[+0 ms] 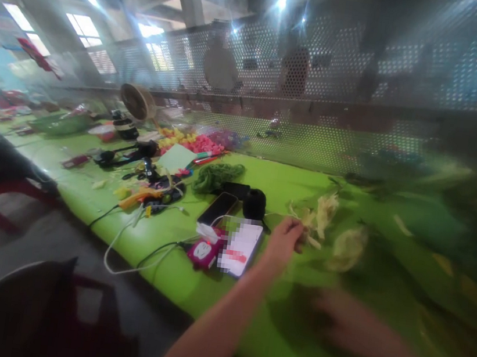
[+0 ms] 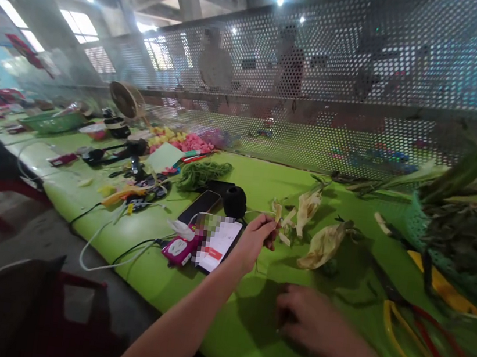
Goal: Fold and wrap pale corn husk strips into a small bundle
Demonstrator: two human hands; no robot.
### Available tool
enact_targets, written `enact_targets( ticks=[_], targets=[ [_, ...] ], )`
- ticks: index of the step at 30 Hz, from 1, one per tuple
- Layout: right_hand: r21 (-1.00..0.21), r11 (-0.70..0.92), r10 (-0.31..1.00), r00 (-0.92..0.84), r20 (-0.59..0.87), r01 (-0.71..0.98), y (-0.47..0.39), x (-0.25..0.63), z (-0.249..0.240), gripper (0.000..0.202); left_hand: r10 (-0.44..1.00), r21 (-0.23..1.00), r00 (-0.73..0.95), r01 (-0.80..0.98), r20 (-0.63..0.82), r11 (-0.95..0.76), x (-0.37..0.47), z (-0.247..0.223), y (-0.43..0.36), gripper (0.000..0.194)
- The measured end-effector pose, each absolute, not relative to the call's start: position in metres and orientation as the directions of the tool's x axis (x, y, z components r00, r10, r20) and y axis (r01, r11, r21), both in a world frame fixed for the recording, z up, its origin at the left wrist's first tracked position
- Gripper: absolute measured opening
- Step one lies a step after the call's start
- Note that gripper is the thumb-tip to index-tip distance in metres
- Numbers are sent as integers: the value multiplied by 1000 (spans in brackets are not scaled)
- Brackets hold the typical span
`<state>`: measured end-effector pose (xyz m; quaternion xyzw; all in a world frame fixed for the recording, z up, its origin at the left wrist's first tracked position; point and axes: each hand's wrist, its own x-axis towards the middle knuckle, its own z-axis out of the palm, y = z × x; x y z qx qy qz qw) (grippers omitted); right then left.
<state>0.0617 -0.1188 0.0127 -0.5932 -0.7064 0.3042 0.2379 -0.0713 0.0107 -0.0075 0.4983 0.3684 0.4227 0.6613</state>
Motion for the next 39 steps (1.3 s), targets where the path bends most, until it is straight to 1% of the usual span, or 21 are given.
enact_targets(
  ticks=[2, 3, 4, 6, 8, 10, 13, 18, 21, 26, 31, 36, 39],
  targets=[
    [-764, 85, 977, -206, -63, 639, -115, 69, 18, 9, 920, 974, 385, -174, -70, 147, -72, -10, 11, 25],
    [-791, 65, 980, -190, -66, 608, -112, 73, 22, 10, 914, 974, 398, -167, -77, 154, -71, -10, 10, 27],
    [-809, 37, 992, -119, -41, 587, -110, 77, 27, 11, 903, 973, 421, -159, -88, 169, -71, -10, 9, 30],
    [-827, -7, 996, 82, 47, 562, -107, 85, 35, 15, 866, 967, 489, -151, -108, 206, -68, -7, 5, 35],
    [-823, -22, 952, 262, 155, 567, -104, 91, 39, 18, 828, 962, 553, -163, -96, 221, -65, -4, -2, 40],
    [-800, -14, 900, 356, 252, 600, -103, 95, 39, 19, 811, 966, 579, -153, -82, 207, -61, 0, -9, 44],
    [-758, 9, 873, 364, 324, 652, -101, 97, 31, 19, 815, 971, 578, -169, -44, 172, -57, 3, -18, 50],
    [-735, 23, 883, 331, 333, 678, -99, 94, 20, 23, 826, 967, 563, -190, -33, 168, -51, 2, -23, 55],
    [-723, 24, 888, 317, 332, 691, -99, 89, 20, 23, 846, 965, 533, -211, -21, 156, -49, -2, -21, 54],
    [-703, 20, 886, 313, 342, 711, -100, 85, 23, 25, 860, 974, 509, -186, -20, 133, -47, -7, -19, 49],
    [-744, 22, 894, 319, 314, 668, -99, 87, 23, 24, 865, 976, 500, -169, -38, 141, -48, -2, -22, 46],
    [-834, -44, 875, 424, 233, 549, -99, 87, 27, 23, 867, 979, 499, -171, -12, 112, -49, 3, -25, 47],
    [-825, -36, 881, 408, 240, 563, -100, 85, 27, 25, 887, 987, 462, -149, 22, 53, -47, 1, -25, 44]
  ],
)
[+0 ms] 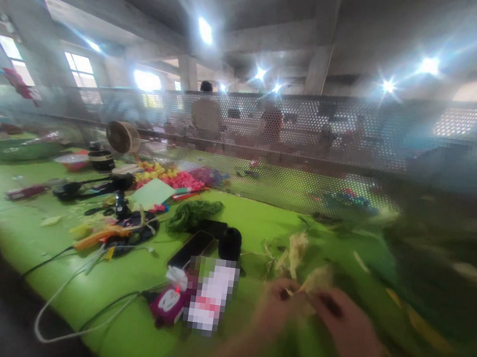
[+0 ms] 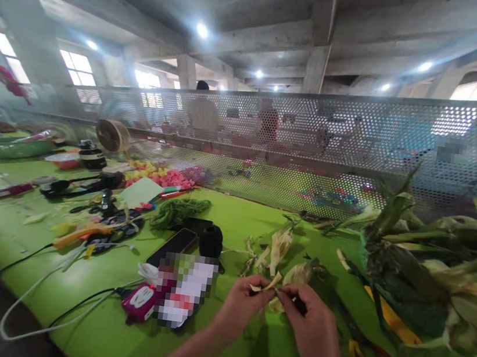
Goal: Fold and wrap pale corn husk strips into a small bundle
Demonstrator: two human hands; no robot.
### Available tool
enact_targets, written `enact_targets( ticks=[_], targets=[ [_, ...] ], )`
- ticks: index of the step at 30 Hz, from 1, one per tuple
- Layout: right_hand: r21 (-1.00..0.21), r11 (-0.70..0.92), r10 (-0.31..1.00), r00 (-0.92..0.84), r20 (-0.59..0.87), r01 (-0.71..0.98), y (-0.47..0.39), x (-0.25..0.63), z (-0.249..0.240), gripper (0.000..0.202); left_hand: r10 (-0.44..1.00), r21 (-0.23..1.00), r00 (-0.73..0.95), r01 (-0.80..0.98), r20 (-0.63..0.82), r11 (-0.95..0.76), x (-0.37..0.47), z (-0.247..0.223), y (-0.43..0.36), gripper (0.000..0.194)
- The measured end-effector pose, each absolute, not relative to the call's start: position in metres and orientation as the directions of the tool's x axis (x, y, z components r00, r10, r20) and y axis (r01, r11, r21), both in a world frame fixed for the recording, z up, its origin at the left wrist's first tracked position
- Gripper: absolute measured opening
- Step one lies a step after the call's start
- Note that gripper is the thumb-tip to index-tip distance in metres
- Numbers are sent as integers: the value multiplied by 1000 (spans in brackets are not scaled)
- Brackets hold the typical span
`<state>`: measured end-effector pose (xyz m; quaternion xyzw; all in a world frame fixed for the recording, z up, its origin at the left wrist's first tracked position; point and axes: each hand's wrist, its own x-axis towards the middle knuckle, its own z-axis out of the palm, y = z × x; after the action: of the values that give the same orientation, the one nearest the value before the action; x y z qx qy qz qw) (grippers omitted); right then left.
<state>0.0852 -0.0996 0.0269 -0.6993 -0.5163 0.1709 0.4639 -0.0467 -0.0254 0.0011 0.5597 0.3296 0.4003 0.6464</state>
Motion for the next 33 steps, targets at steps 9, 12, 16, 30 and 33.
enact_targets(
  ticks=[9, 12, 16, 30, 33],
  targets=[
    [-751, 2, 835, 412, 365, 661, -98, 92, 19, 24, 834, 990, 549, -142, 57, 26, -56, 6, -27, 18],
    [-814, 1, 841, 440, 316, 581, -98, 92, 22, 25, 829, 996, 558, -92, 41, 12, -60, 9, -27, 19],
    [-882, 10, 856, 452, 252, 472, -99, 86, 32, 25, 813, 995, 574, -28, 94, -95, -61, 14, -30, 16],
    [-843, -30, 937, 308, 163, 537, -95, 95, 24, 21, 802, 956, 596, -256, 41, 140, -64, 12, -18, 18],
    [-778, 14, 976, 162, 148, 629, -98, 93, 4, 14, 807, 889, 590, -361, -14, 280, -66, 12, -13, 23]
  ],
)
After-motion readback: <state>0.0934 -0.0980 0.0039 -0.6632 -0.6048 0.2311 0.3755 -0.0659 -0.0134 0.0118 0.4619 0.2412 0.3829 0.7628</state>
